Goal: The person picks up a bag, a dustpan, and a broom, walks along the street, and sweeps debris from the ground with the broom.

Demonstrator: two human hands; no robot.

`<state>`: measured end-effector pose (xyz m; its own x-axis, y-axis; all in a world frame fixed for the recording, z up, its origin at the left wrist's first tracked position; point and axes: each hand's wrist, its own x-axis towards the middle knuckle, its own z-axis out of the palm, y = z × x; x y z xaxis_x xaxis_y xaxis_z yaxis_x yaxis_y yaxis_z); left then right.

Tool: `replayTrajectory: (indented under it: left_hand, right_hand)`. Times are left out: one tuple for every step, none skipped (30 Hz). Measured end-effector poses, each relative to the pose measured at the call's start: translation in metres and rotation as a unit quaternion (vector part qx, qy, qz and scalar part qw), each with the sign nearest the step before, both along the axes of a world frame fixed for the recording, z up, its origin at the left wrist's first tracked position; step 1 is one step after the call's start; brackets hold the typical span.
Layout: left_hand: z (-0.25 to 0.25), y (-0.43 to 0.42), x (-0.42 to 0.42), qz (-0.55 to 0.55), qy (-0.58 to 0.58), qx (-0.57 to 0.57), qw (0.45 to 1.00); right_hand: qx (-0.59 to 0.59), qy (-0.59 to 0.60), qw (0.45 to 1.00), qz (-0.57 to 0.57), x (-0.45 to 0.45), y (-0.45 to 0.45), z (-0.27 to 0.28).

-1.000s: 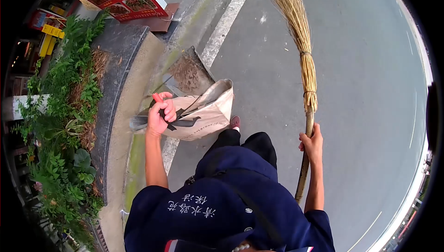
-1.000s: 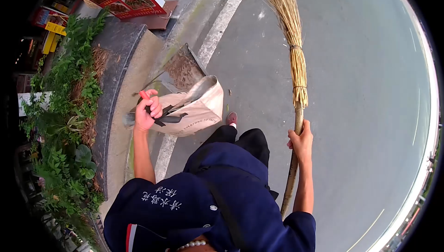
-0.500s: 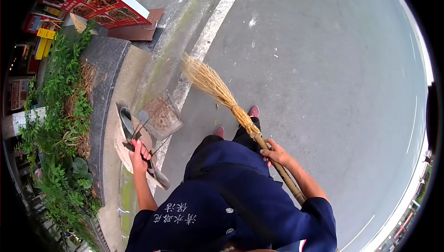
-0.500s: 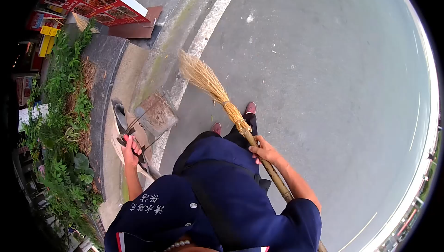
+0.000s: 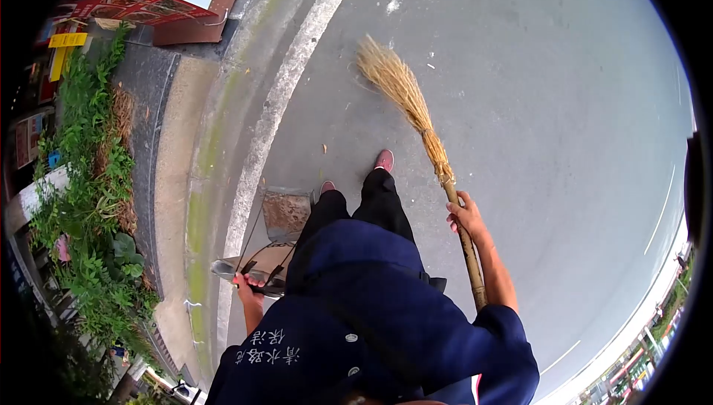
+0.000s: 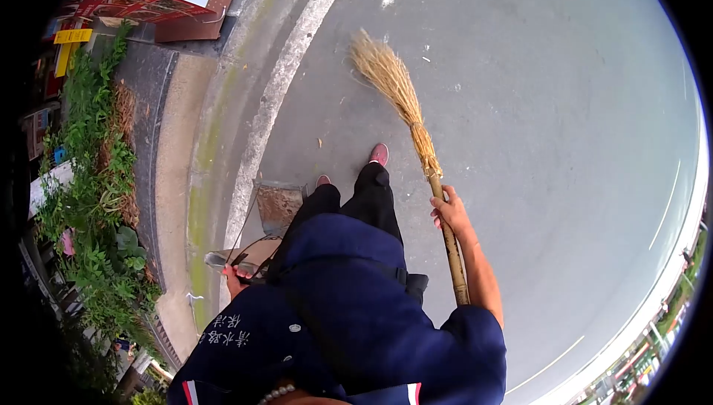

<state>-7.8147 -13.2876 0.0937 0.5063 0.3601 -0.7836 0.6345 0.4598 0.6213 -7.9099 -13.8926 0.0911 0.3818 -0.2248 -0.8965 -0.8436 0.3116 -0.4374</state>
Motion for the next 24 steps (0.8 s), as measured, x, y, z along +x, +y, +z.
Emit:
replayTrajectory:
  left_hand:
    - [0.005, -0.011, -0.009, 0.005, 0.007, 0.006, 1.0]
    - [0.005, -0.016, -0.018, 0.022, 0.003, 0.013, 1.0]
    - [0.001, -0.019, -0.03, 0.024, 0.04, 0.029, 0.998]
    - [0.0, -0.024, -0.039, 0.024, 0.08, 0.045, 0.995]
    - [-0.001, -0.031, -0.047, 0.03, 0.084, 0.048, 0.995]
    - [-0.003, -0.041, -0.051, 0.04, 0.081, 0.048, 0.995]
    - [-0.003, -0.049, -0.056, 0.017, 0.08, 0.036, 0.996]
    - [-0.002, -0.054, -0.06, -0.01, 0.081, 0.025, 0.996]
    - [-0.002, -0.058, -0.062, -0.024, 0.072, 0.002, 0.997]
    - [-0.003, -0.061, -0.064, -0.021, 0.074, 0.001, 0.997]
    - [-0.005, -0.064, -0.064, -0.039, 0.088, 0.007, 0.995]
    - [-0.009, -0.066, -0.067, -0.056, 0.104, 0.013, 0.993]
    - [-0.011, -0.066, -0.069, -0.061, 0.103, 0.008, 0.993]
    - [-0.013, -0.068, -0.071, -0.066, 0.112, 0.019, 0.991]
    - [-0.019, -0.067, -0.074, -0.065, 0.111, 0.019, 0.992]
    - [-0.025, -0.065, -0.081, -0.063, 0.111, 0.018, 0.992]
    - [-0.029, -0.061, -0.086, -0.059, 0.115, 0.014, 0.991]
    - [-0.035, -0.057, -0.094, -0.069, 0.091, 0.006, 0.993]
    - [-0.04, -0.054, -0.1, -0.077, 0.066, -0.001, 0.995]
    - [-0.044, -0.054, -0.104, -0.075, 0.066, -0.003, 0.995]
    - [-0.044, -0.056, -0.106, -0.08, 0.044, -0.006, 0.996]
    - [-0.044, -0.057, -0.108, -0.087, 0.022, -0.008, 0.996]
    - [-0.046, -0.058, -0.106, -0.101, 0.011, -0.03, 0.994]
    - [-0.049, -0.058, -0.102, -0.105, 0.009, -0.033, 0.994]
  right_hand:
    - [0.009, -0.006, 1.0, -0.028, 0.002, -0.004, 0.009]
    - [0.038, -0.014, 0.998, -0.045, 0.004, -0.005, 0.022]
    - [0.065, -0.019, 0.996, -0.063, 0.003, -0.005, 0.036]
    - [0.072, -0.018, 0.996, -0.05, 0.003, -0.002, 0.046]
    - [0.085, -0.003, 0.996, -0.038, 0.005, 0.004, 0.054]
    - [0.097, 0.012, 0.995, -0.025, 0.009, 0.008, 0.057]
    - [0.114, 0.014, 0.993, 0.016, 0.01, 0.015, 0.055]
    - [0.132, 0.018, 0.99, 0.055, 0.007, 0.023, 0.053]
    - [0.141, 0.005, 0.984, 0.106, 0.006, 0.031, 0.046]
    - [0.157, 0.016, 0.977, 0.146, 0.004, 0.039, 0.035]
    - [0.149, 0.017, 0.968, 0.202, 0.005, 0.05, 0.023]
    - [0.14, 0.02, 0.956, 0.257, 0.003, 0.06, 0.01]
    - [0.142, 0.027, 0.955, 0.26, -0.006, 0.065, -0.005]
    - [0.133, 0.023, 0.948, 0.287, -0.014, 0.067, -0.022]
    - [0.123, 0.016, 0.941, 0.314, -0.02, 0.065, -0.034]
    - [0.104, 0.047, 0.947, 0.301, -0.028, 0.059, -0.036]
    - [0.081, 0.068, 0.953, 0.284, -0.036, 0.051, -0.03]
    - [0.056, 0.084, 0.958, 0.267, -0.047, 0.043, -0.02]
    - [0.028, 0.083, 0.963, 0.255, -0.06, 0.037, -0.006]
    - [0.002, 0.082, 0.967, 0.241, -0.077, 0.035, 0.006]
    - [-0.009, 0.082, 0.975, 0.207, -0.094, 0.031, 0.012]
    - [-0.02, 0.083, 0.982, 0.171, -0.108, 0.03, 0.021]
    - [-0.038, 0.08, 0.986, 0.14, -0.118, 0.028, 0.029]
    - [-0.054, 0.076, 0.989, 0.114, -0.125, 0.03, 0.041]
